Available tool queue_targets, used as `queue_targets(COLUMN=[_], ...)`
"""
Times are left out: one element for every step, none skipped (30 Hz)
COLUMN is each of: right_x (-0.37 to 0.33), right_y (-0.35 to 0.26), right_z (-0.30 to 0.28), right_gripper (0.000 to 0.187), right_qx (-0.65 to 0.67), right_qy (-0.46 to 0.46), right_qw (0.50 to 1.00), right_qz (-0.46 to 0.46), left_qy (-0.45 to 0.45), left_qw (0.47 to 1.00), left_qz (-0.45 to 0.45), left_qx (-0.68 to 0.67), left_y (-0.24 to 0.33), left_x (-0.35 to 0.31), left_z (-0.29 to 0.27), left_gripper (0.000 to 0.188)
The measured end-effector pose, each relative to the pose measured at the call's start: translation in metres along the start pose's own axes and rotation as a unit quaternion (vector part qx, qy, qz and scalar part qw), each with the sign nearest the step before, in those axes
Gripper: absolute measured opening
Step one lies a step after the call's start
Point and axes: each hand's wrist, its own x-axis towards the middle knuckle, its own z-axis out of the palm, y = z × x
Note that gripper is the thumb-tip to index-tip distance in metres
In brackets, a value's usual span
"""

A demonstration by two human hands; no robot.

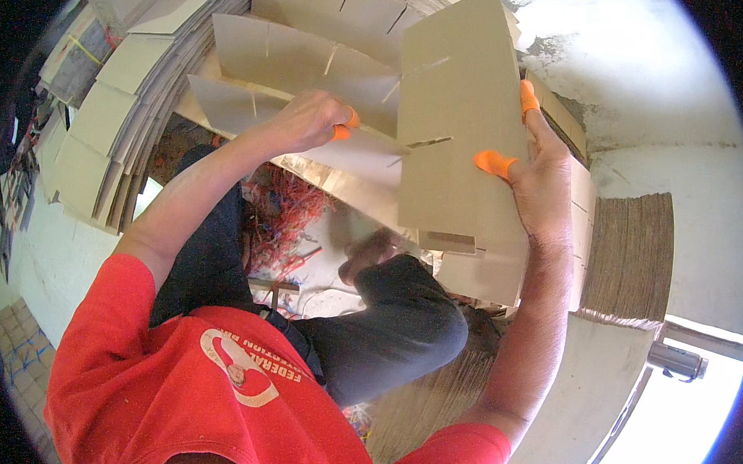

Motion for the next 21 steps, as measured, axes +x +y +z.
queue_targets(right_x=[0.003, 0.004, 0.005, 0.004, 0.004, 0.005, 0.006, 0.006, 0.006, 0.005, 0.004, 0.002, -0.002, -0.003, -0.003, -0.004, -0.003, -0.002, 0.001, 0.004, 0.006], right_y=[-0.001, -0.002, -0.007, -0.015, -0.020, -0.015, -0.006, -0.001, -0.001, -0.003, -0.006, -0.010, -0.015, -0.017, -0.016, -0.013, -0.009, -0.005, 0.000, 0.008, 0.020], right_z=[-0.001, -0.002, 0.000, 0.002, 0.004, 0.004, 0.005, 0.005, 0.004, 0.002, 0.001, 0.001, 0.003, 0.005, 0.005, 0.006, 0.007, 0.010, 0.016, 0.022, 0.027], right_gripper=[0.082, 0.083, 0.083, 0.083, 0.083, 0.083, 0.083, 0.084, 0.083, 0.083, 0.083, 0.083, 0.083, 0.083, 0.083, 0.083, 0.083, 0.083, 0.083, 0.084, 0.084], right_qx=[0.005, 0.010, 0.005, 0.001, -0.004, 0.004, 0.012, 0.020, 0.019, 0.018, 0.018, 0.030, 0.043, 0.056, 0.044, 0.033, 0.022, -0.014, -0.049, -0.084, -0.002], right_qy=[0.004, 0.007, 0.008, 0.008, 0.009, 0.010, 0.012, 0.013, 0.013, 0.014, 0.014, 0.016, 0.018, 0.019, 0.006, -0.006, -0.020, -0.030, -0.040, -0.050, -0.067], right_qw=[1.000, 1.000, 1.000, 0.999, 0.998, 0.999, 1.000, 1.000, 1.000, 1.000, 1.000, 0.999, 0.999, 0.998, 0.998, 0.999, 0.999, 0.999, 0.998, 0.995, 0.998], right_qz=[-0.003, -0.006, 0.016, 0.038, 0.060, 0.036, 0.012, -0.012, -0.010, -0.008, -0.006, 0.007, 0.020, 0.033, 0.033, 0.032, 0.031, 0.011, -0.008, -0.028, 0.014], left_qy=[0.000, 0.000, 0.000, -0.005, -0.010, -0.015, -0.016, -0.018, -0.020, -0.018, -0.016, -0.013, -0.013, -0.014, -0.016, -0.016, -0.016, -0.016, -0.015, -0.015, -0.013], left_qw=[1.000, 1.000, 1.000, 1.000, 1.000, 1.000, 1.000, 1.000, 1.000, 1.000, 1.000, 1.000, 1.000, 1.000, 1.000, 1.000, 1.000, 1.000, 1.000, 1.000, 1.000], left_qz=[0.001, 0.002, 0.002, -0.003, -0.007, -0.009, -0.008, -0.007, -0.008, -0.008, -0.007, -0.008, -0.008, -0.009, -0.007, -0.009, -0.011, -0.013, -0.014, -0.016, -0.015], left_qx=[-0.003, -0.006, -0.009, -0.006, -0.004, -0.001, -0.002, -0.003, -0.003, -0.007, -0.012, -0.016, -0.015, -0.013, -0.014, -0.009, -0.003, 0.004, 0.000, -0.003, -0.008], left_y=[-0.001, -0.002, -0.002, -0.001, 0.000, 0.003, 0.002, 0.001, 0.000, 0.000, 0.000, 0.000, -0.001, -0.003, -0.002, 0.000, 0.000, 0.001, 0.002, 0.003, 0.003], left_x=[0.000, 0.000, 0.000, 0.001, 0.000, 0.001, 0.002, 0.004, 0.004, 0.003, 0.003, 0.002, 0.001, 0.001, 0.001, 0.001, 0.001, 0.001, 0.001, 0.000, 0.001], left_z=[0.000, 0.000, -0.001, -0.002, -0.003, -0.004, -0.003, -0.001, -0.002, -0.002, -0.002, -0.003, -0.002, -0.002, -0.002, -0.002, -0.003, -0.004, -0.004, -0.004, -0.005], left_gripper=[0.014, 0.014, 0.014, 0.015, 0.015, 0.015, 0.016, 0.016, 0.016, 0.016, 0.016, 0.016, 0.016, 0.016, 0.016, 0.016, 0.016, 0.016, 0.016, 0.016, 0.016])
